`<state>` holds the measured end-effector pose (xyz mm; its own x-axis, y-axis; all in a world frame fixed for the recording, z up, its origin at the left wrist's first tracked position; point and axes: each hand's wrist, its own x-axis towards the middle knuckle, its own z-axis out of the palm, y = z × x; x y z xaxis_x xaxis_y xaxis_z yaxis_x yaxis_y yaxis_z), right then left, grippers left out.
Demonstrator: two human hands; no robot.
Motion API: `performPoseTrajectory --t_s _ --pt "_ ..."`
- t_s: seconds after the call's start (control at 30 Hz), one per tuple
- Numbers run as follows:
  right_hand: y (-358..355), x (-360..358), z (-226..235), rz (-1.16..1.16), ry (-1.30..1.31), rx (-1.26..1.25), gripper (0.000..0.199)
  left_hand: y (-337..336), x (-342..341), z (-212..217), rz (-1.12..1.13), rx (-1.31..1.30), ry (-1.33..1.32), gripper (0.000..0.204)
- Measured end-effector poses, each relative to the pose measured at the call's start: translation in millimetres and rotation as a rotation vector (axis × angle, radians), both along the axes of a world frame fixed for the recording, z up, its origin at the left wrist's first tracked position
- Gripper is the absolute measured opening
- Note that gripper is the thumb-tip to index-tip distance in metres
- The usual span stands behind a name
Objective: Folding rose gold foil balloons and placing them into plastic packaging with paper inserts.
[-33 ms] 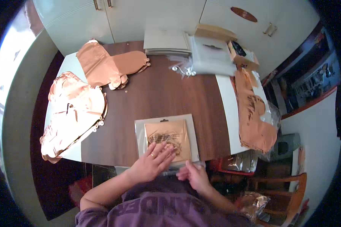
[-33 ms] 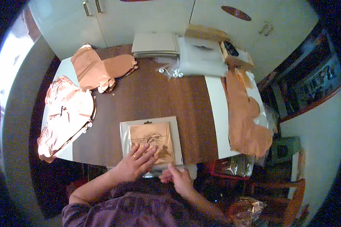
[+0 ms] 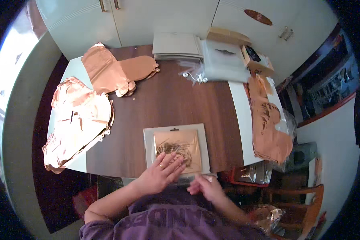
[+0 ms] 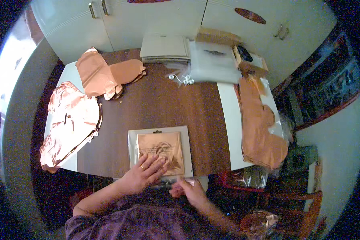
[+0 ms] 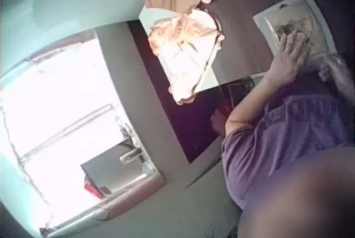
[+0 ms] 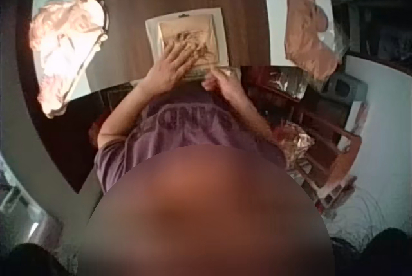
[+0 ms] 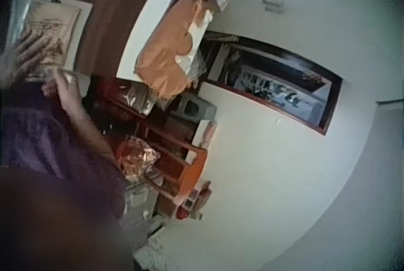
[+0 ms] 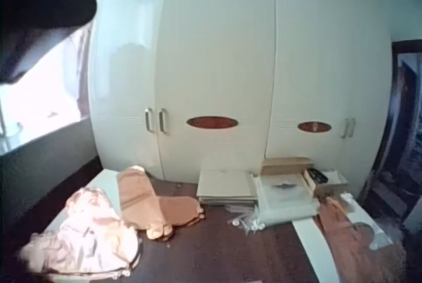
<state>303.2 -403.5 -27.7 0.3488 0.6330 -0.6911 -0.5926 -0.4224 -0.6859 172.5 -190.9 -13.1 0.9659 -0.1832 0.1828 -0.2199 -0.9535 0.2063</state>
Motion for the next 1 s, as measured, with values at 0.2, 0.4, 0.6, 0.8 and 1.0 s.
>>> performPoseTrajectory --t_s 0.2,0.4,0.6,0.8,1.0 --pt "31 116 100 0.908 -0.888 -0.113 0.020 13 -1 4 0.021 0.008 0.028 0.056" --pt "199 218 67 0.271 -1.508 0.146 0.017 15 -1 -2 -0.020 -0.066 -0.010 0.054" --pt "296 265 45 0.514 -1.859 -0.068 0.015 15 -5 -6 -0.003 -0.123 0.011 0.053" --pt "330 277 51 0.951 -1.913 -0.288 0.017 16 -6 -4 0.001 -0.156 -0.003 0.051" --pt "332 288 42 0.897 -1.822 -0.258 0.017 16 -5 -11 0.012 -0.209 -0.061 0.048"
